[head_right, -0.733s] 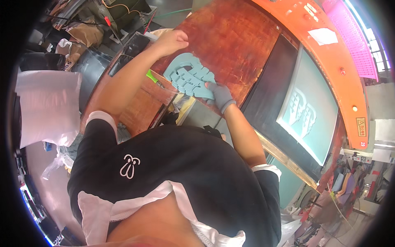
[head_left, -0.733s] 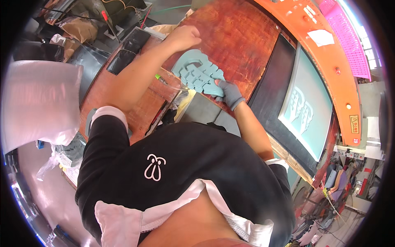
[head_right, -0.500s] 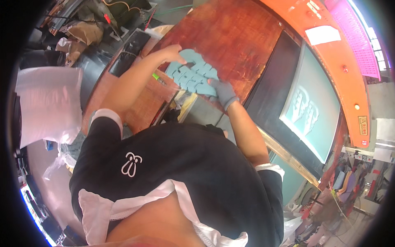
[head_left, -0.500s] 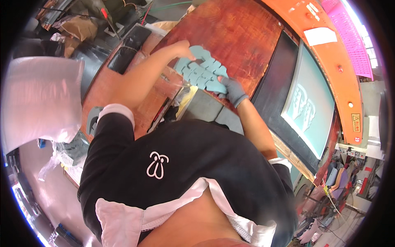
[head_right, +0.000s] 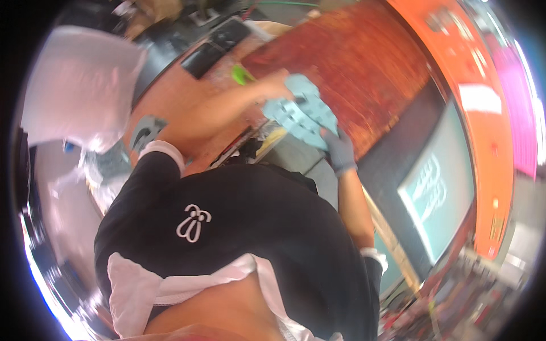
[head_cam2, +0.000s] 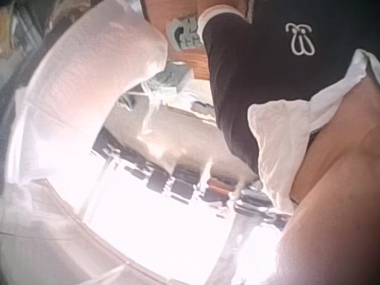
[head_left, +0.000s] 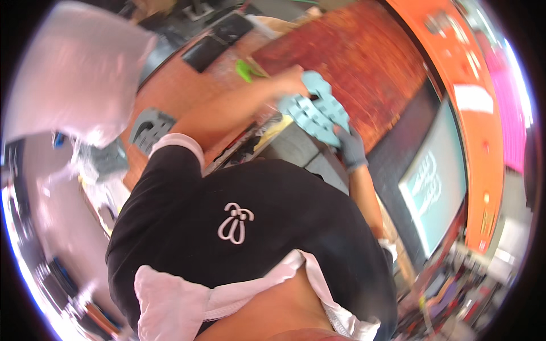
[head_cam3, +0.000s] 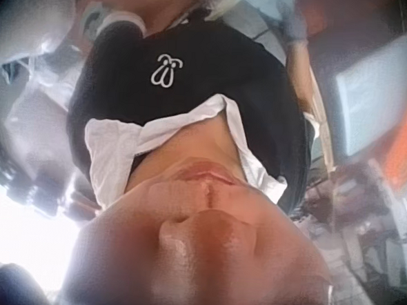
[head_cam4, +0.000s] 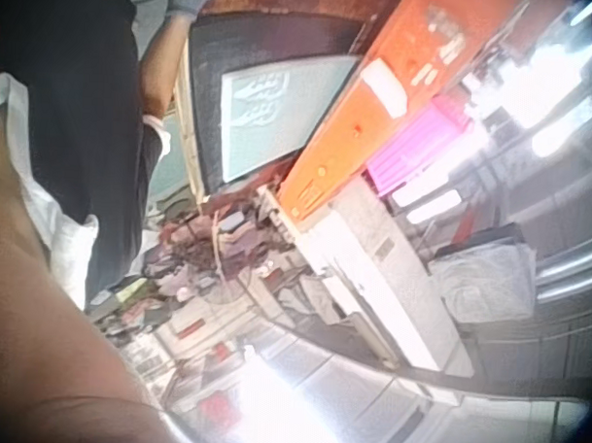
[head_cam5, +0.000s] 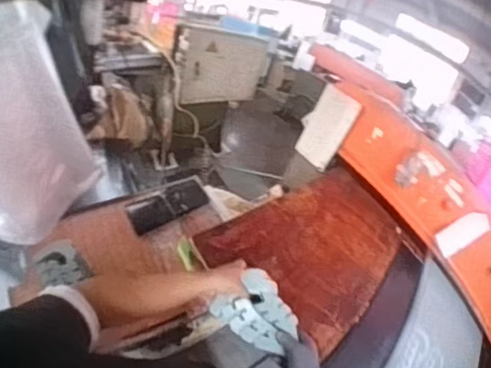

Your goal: The person gathers teal cut parts from a workbench, places them into a clear plastic bag, and ties the bag shut. They then handle large translucent sheets, aligning and stacking them on a press machine, and place a cut part on top of a sheet.

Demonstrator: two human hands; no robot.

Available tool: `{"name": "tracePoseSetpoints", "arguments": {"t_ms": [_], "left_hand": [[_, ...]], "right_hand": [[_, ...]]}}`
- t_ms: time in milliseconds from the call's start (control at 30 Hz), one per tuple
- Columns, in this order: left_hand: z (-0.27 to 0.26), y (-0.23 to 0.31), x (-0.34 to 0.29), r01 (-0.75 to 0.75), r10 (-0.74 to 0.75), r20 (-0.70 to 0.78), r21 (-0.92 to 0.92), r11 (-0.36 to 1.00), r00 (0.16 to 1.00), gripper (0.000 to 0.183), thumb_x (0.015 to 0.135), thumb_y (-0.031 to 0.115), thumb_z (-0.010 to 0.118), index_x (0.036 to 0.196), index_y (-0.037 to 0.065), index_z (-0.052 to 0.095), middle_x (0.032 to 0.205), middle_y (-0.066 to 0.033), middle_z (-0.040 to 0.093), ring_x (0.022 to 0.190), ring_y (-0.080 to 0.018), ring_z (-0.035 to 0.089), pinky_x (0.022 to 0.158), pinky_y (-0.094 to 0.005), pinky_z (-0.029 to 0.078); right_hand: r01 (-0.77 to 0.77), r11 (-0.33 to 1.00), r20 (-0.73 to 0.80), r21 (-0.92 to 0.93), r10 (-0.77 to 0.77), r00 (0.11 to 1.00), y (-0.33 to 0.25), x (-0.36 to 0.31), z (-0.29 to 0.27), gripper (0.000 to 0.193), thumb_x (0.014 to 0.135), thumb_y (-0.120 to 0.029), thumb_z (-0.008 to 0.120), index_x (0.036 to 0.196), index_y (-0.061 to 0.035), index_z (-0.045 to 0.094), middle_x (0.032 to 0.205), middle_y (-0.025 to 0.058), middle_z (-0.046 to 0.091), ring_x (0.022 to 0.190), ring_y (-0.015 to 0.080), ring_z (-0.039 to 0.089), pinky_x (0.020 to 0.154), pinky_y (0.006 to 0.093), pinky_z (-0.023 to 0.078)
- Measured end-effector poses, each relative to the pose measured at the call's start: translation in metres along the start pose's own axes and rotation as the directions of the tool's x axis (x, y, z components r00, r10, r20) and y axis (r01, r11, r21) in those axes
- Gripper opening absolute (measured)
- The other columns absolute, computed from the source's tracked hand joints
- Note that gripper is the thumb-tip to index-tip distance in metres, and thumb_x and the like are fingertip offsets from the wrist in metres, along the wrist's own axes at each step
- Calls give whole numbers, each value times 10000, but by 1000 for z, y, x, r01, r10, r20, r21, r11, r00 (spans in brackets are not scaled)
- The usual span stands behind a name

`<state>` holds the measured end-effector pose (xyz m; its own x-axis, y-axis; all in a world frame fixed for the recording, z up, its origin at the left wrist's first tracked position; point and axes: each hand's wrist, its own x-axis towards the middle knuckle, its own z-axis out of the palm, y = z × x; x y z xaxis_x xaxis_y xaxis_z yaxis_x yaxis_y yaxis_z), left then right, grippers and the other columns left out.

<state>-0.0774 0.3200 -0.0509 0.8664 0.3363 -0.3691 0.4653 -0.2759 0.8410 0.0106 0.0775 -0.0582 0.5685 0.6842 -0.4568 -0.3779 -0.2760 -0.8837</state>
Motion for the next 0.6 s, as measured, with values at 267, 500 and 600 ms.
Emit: {"name": "tracePoseSetpoints", "arguments": {"t_ms": [267, 500, 600], "left_hand": [[16, -87, -128, 161, 43, 175, -960, 228, 984, 481, 761, 196, 673, 1168, 6, 501, 1073, -100, 579, 973, -228, 550, 871, -367, 439], [-109, -116, -283, -218, -225, -353, -858, 466, 908, 444, 810, 212, 623, 1197, 37, 492, 986, -40, 586, 805, -132, 570, 697, -278, 494], [-164, -131, -344, -375, -150, -587, -671, 639, 795, 479, 801, 183, 624, 1232, 45, 469, 945, -34, 580, 771, -96, 556, 659, -247, 489]], "right_hand": [[-129, 960, 223, -248, 186, 957, 9, -30, 47, 411, 811, -253, 591, 1150, -31, 526, 971, 54, 594, 778, 130, 590, 582, 249, 495], [-113, 981, 749, -158, 194, 633, -31, -27, 214, 415, 895, -288, 476, 1193, 0, 464, 1022, 115, 576, 832, 188, 581, 641, 298, 488], [-345, 928, 831, -138, 298, 470, -20, -34, 282, 437, 907, -304, 471, 1227, -11, 419, 1061, 112, 552, 914, 191, 554, 718, 319, 481]]}}
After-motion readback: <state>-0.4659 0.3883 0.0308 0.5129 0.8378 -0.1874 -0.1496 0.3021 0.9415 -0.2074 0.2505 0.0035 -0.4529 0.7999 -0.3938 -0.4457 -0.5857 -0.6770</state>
